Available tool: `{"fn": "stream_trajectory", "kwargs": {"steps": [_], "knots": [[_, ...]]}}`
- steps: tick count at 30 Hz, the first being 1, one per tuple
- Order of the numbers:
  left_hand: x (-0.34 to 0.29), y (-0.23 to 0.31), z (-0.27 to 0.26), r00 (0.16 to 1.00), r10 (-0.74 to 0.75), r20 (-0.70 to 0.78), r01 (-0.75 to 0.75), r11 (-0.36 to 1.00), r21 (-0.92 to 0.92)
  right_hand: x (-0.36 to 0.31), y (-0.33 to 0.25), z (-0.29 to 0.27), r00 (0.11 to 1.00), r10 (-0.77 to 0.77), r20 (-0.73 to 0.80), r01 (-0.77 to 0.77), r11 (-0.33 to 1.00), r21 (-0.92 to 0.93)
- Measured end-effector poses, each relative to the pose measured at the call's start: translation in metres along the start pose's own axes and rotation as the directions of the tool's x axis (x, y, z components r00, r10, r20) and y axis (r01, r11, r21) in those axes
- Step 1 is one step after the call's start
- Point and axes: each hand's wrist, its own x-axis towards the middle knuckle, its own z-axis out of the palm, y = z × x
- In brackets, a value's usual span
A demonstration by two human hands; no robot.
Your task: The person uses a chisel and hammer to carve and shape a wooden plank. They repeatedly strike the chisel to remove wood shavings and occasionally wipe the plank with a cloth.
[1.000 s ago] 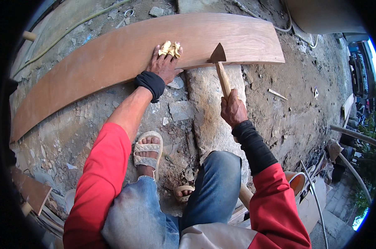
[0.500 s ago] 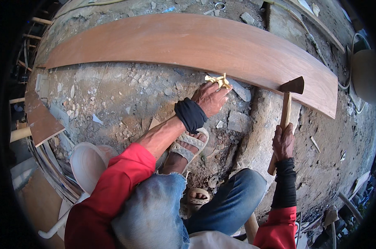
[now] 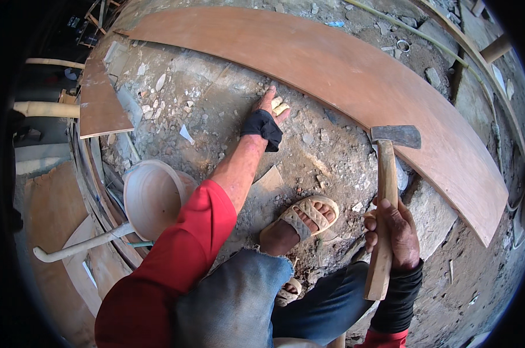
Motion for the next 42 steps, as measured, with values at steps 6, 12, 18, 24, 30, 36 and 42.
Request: {"fn": "stream_trajectory", "kwargs": {"steps": [6, 12, 18, 24, 30, 36, 42], "knots": [[0.028, 0.029, 0.037, 1.0, 0.014, -0.017, -0.014, 1.0, -0.011, 0.004, 0.02, 0.022, 0.993, 0.121, -0.014, -0.119, 0.989, 0.083], [0.059, 0.008, 0.04, 0.982, 0.007, 0.188, 0.033, 0.978, -0.207, 0.006, 0.025, -0.004, 0.988, 0.108, -0.113, -0.083, 0.976, 0.201], [0.09, 0.007, 0.039, 0.998, 0.056, 0.017, -0.054, 0.993, -0.103, -0.002, 0.026, -0.032, 0.995, -0.051, -0.082, 0.065, 0.981, 0.184], [0.074, 0.019, 0.042, 0.999, 0.041, -0.003, -0.041, 0.999, -0.01, -0.015, 0.021, -0.037, 0.976, -0.159, -0.146, 0.183, 0.969, 0.165], [-0.025, -0.03, 0.058, 0.999, -0.038, 0.013, 0.038, 0.999, -0.001, -0.02, 0.012, -0.031, 0.964, -0.181, -0.194, 0.218, 0.957, 0.189], [-0.138, -0.119, 0.117, 0.939, -0.31, 0.151, 0.328, 0.938, -0.114, -0.013, 0.009, -0.011, 0.959, -0.241, -0.148, 0.264, 0.95, 0.169], [-0.172, -0.106, 0.08, 0.861, -0.396, 0.319, 0.364, 0.918, 0.157, -0.028, 0.013, -0.025, 0.947, -0.275, -0.169, 0.304, 0.934, 0.186]]}}
